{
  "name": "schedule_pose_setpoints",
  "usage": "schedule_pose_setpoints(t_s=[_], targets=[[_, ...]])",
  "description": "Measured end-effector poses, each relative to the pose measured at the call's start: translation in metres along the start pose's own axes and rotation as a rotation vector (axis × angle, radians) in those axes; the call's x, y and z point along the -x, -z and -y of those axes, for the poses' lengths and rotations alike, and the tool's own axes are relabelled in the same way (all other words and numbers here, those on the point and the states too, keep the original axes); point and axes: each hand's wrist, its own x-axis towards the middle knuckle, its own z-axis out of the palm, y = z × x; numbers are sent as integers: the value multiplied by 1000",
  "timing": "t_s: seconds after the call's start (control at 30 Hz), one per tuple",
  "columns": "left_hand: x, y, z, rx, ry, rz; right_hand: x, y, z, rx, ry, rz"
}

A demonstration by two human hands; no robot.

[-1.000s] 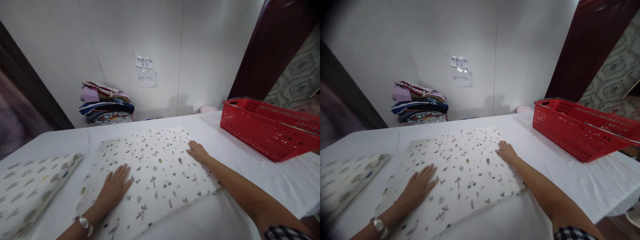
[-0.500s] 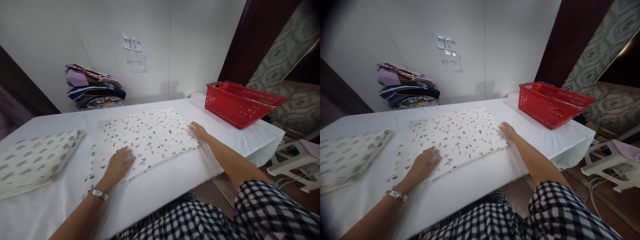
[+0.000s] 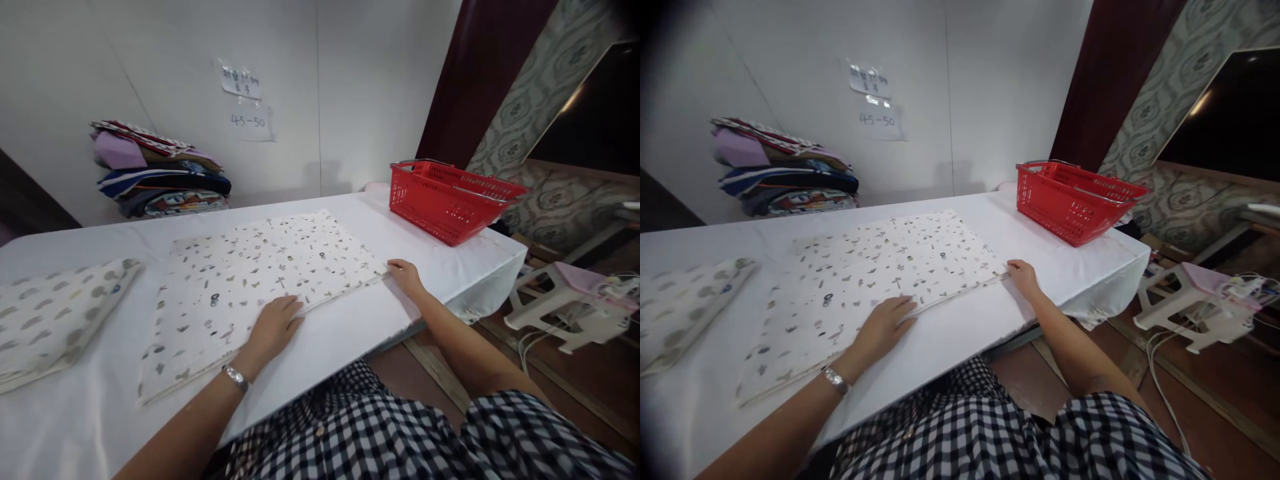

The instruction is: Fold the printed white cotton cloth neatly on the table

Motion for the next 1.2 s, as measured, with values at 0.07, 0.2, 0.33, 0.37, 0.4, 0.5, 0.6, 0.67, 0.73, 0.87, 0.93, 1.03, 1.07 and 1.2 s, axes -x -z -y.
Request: schedule_pose_setpoints(t_s=[0.07, 0.2, 0.33, 0.37, 0.4, 0.5, 0.6, 0.67, 0.73, 0.87, 0.93, 1.03, 1.07, 1.2], targets=[[-9, -1, -5, -2, 1, 13, 2, 2, -4, -2, -8, -19], [-25, -4, -15, -7, 12, 34, 6, 2, -5, 0, 29, -5], [-35, -7, -25, 11, 11, 27, 10, 0, 0, 10, 97, 46], [-37, -7, -26, 22, 12, 26, 11, -1, 1, 27, 121, 69], [-38, -8, -27, 33, 19, 25, 11, -1, 2, 52, 145, 93], [-41, -9, -27, 69, 58, 23, 10, 0, 2, 150, 192, 155], [-42, -10, -25, 110, 87, 20, 7, -1, -1, 198, 191, 164], [-43, -11, -24, 128, 91, 15, 6, -1, -4, 196, 189, 146], [-43, -11, -23, 136, 93, 7, 5, -2, -6, 173, 185, 116], [-42, -13, -21, 148, 80, -10, 5, -4, -7, 135, 188, 71], [-41, -14, -21, 150, 76, -17, 6, -3, -5, 159, 184, 73], [-40, -14, -21, 151, 79, -12, 6, -2, -1, 244, 190, 104], [-40, -13, -21, 151, 79, -9, 7, -1, 0, 276, 197, 116], [-39, -14, -20, 160, 78, -13, 7, 0, 4, 359, 207, 141]])
